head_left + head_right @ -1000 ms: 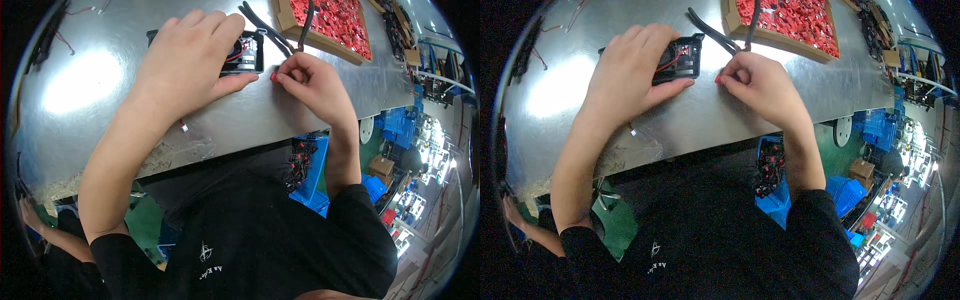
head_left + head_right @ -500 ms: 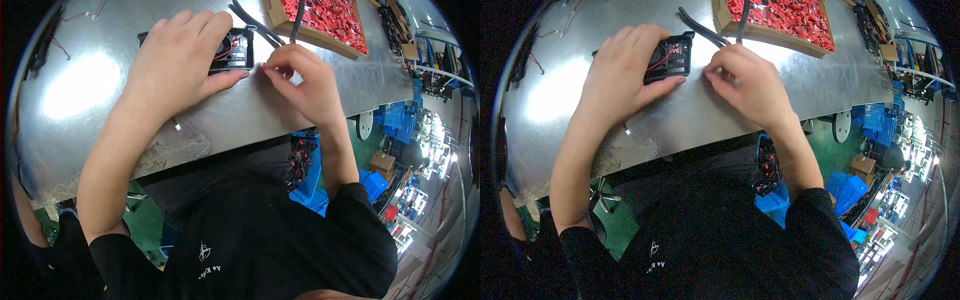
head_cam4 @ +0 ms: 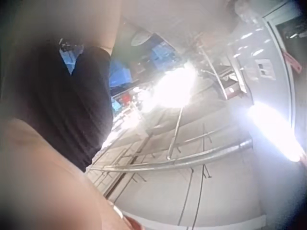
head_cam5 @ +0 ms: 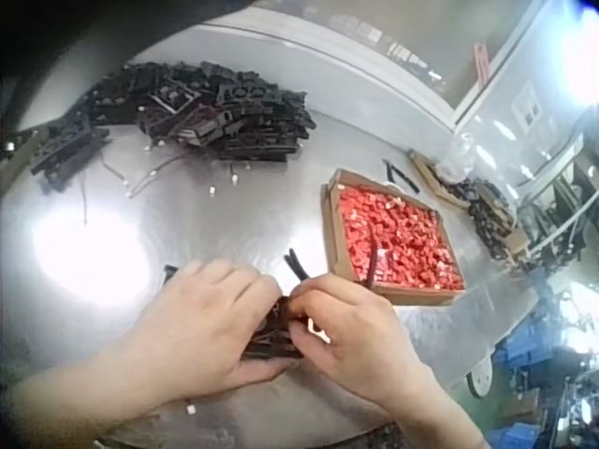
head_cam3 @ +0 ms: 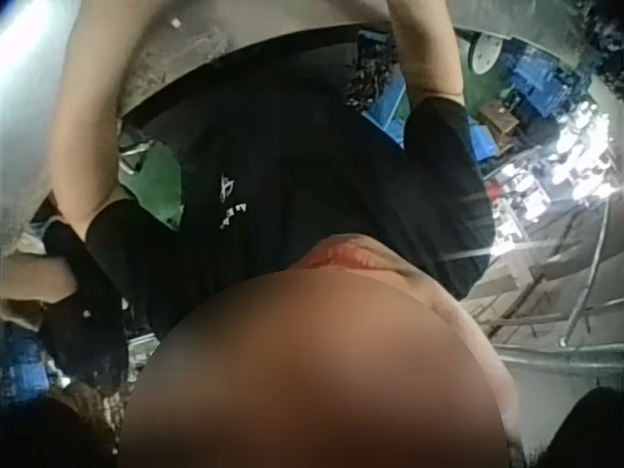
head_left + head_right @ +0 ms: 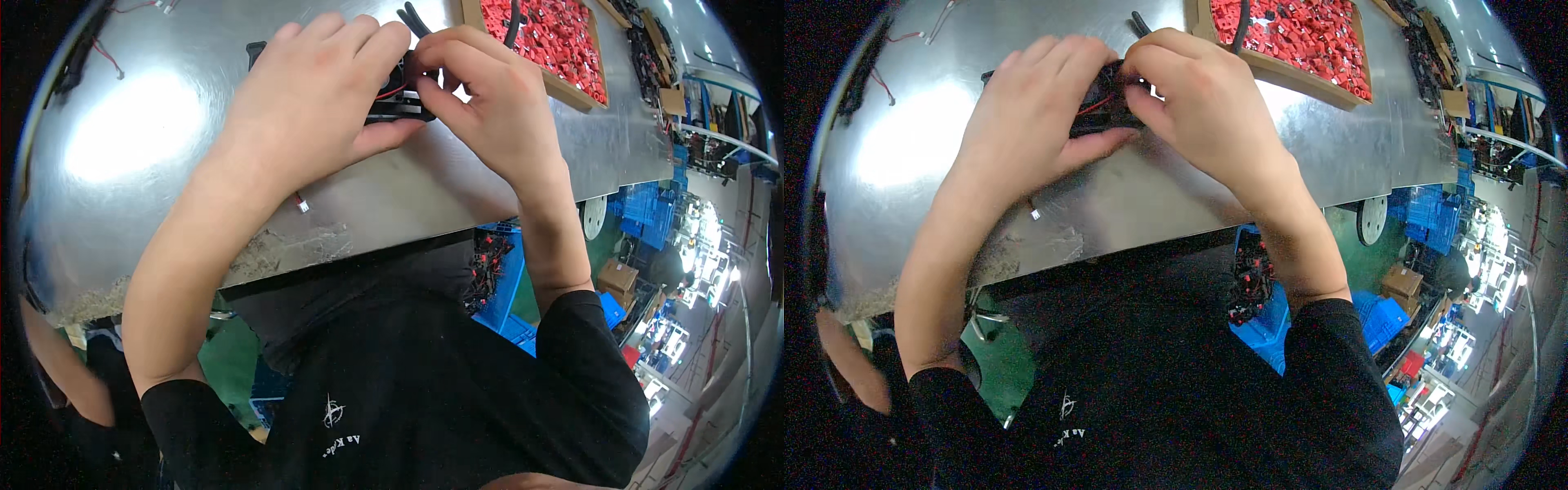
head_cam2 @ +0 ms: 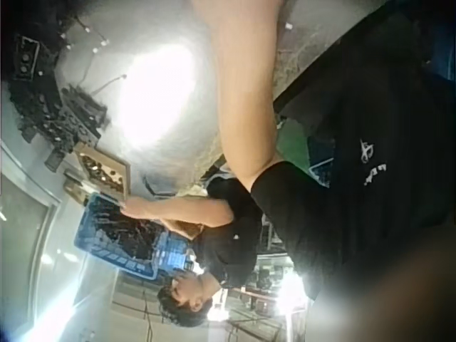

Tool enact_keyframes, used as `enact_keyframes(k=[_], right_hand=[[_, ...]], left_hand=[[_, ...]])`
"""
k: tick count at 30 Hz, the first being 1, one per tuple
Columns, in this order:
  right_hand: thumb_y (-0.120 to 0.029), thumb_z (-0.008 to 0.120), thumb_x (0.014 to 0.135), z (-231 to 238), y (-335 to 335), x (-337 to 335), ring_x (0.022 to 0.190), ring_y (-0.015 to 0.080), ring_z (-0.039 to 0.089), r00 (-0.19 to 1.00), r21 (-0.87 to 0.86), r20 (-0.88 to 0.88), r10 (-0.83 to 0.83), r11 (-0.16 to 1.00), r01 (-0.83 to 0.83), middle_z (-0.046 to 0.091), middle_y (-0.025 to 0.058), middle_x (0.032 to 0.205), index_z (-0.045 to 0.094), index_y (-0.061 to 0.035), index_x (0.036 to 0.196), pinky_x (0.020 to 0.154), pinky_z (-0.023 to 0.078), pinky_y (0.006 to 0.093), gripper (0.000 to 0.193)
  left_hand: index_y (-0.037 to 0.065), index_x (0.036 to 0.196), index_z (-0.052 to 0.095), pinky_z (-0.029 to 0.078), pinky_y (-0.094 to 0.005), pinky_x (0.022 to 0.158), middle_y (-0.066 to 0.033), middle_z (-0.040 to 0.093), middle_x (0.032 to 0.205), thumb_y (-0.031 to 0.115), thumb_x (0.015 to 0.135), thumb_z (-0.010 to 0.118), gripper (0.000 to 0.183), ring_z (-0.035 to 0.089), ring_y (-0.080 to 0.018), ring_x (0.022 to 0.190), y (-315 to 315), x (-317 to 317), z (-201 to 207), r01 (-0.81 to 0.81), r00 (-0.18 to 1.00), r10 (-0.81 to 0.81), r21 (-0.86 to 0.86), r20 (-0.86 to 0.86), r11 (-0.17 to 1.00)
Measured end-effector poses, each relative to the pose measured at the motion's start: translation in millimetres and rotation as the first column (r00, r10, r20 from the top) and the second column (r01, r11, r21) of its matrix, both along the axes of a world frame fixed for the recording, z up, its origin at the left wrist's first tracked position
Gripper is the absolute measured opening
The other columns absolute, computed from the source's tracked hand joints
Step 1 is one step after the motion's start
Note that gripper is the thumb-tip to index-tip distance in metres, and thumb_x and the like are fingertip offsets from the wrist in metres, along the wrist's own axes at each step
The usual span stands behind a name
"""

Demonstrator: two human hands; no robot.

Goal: Assembling electronic cooling fans and trimming wires using pliers at a manufacturing workbench.

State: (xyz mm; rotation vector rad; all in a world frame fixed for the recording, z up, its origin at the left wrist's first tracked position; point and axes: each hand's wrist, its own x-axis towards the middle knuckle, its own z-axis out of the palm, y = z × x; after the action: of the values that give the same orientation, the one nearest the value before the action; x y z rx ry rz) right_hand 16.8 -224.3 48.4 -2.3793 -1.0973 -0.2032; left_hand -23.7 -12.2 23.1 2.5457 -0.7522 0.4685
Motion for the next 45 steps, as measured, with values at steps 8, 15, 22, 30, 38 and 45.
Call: enact_keyframes(k=[8,15,22,30,38,45], right_hand=[[-0.008,0.074,0.088,0,3,-10,0.075,0.0172,0.068,0.974,-0.064,0.213,-0.07,0.994,0.085,0.072,0.0079,0.1,0.074,-0.0024,0.103,0.061,0.051,0.0307,0.016],[-0.015,0.061,0.102,-5,5,-51,0.057,0.0222,0.062,0.911,-0.132,-0.188,-0.366,0.929,0.346,0.06,0.014,0.065,0.067,-0.0046,0.13,0.061,0.05,0.0339,0.031],[-0.011,0.064,0.101,-5,-21,-33,0.058,0.0038,0.041,0.879,0.144,-0.445,-0.171,0.955,0.258,0.048,-0.0023,0.061,0.066,-0.0096,0.136,0.055,0.035,0.0251,0.035],[-0.018,0.072,0.09,12,-6,-6,0.061,0.0243,0.065,0.988,-0.162,-0.05,-0.149,0.977,0.14,0.065,0.0085,0.067,0.076,-0.0092,0.11,0.061,0.051,0.0373,0.022],[-0.02,0.071,0.085,36,7,26,0.08,0.0363,0.071,0.994,-0.28,-0.037,-0.106,0.956,0.091,0.072,0.0141,0.082,0.074,-0.008,0.101,0.072,0.057,0.0457,0.021],[-0.016,0.072,0.085,32,2,10,0.083,0.0338,0.075,0.997,-0.387,0.06,-0.054,0.919,0.073,0.074,0.0187,0.085,0.078,-0.005,0.09,0.074,0.061,0.0421,0.014]], left_hand=[[0.008,0.119,0.057,0.049,-0.044,0.087,-0.0102,0.062,0.109,0.036,0.075,0.083,0.059,0.061,-0.0333,0.106,1,2,-2,0.01,1.0,-0.01,-0.002,-0.005,1.0],[0.007,0.12,0.056,0.049,-0.0437,0.087,-0.011,0.062,0.112,0.035,0.074,0.083,0.06,0.061,-0.0332,0.109,1,2,-3,0.003,1.0,-0.003,0.009,0.013,1.0],[0.009,0.118,0.057,0.049,-0.0432,0.085,-0.0081,0.065,0.108,0.043,0.078,0.082,0.059,0.063,-0.0303,0.103,2,3,-7,-0.025,0.999,0.024,0.034,0.038,0.999],[0.008,0.116,0.06,0.05,-0.0436,0.083,-0.0089,0.065,0.107,0.043,0.078,0.082,0.056,0.063,-0.0314,0.1,-4,4,2,-0.01,1.0,0.009,0.08,0.015,0.997],[0.006,0.115,0.06,0.05,-0.0456,0.082,-0.0112,0.065,0.104,0.046,0.077,0.083,0.059,0.063,-0.0337,0.1,-4,8,9,-0.006,0.999,0.012,0.159,-0.037,0.987],[0.005,0.116,0.061,0.049,-0.0461,0.082,-0.0119,0.066,0.103,0.046,0.078,0.084,0.06,0.062,-0.0356,0.098,-10,9,7,0.014,0.997,-0.005,0.123,-0.079,0.992]])
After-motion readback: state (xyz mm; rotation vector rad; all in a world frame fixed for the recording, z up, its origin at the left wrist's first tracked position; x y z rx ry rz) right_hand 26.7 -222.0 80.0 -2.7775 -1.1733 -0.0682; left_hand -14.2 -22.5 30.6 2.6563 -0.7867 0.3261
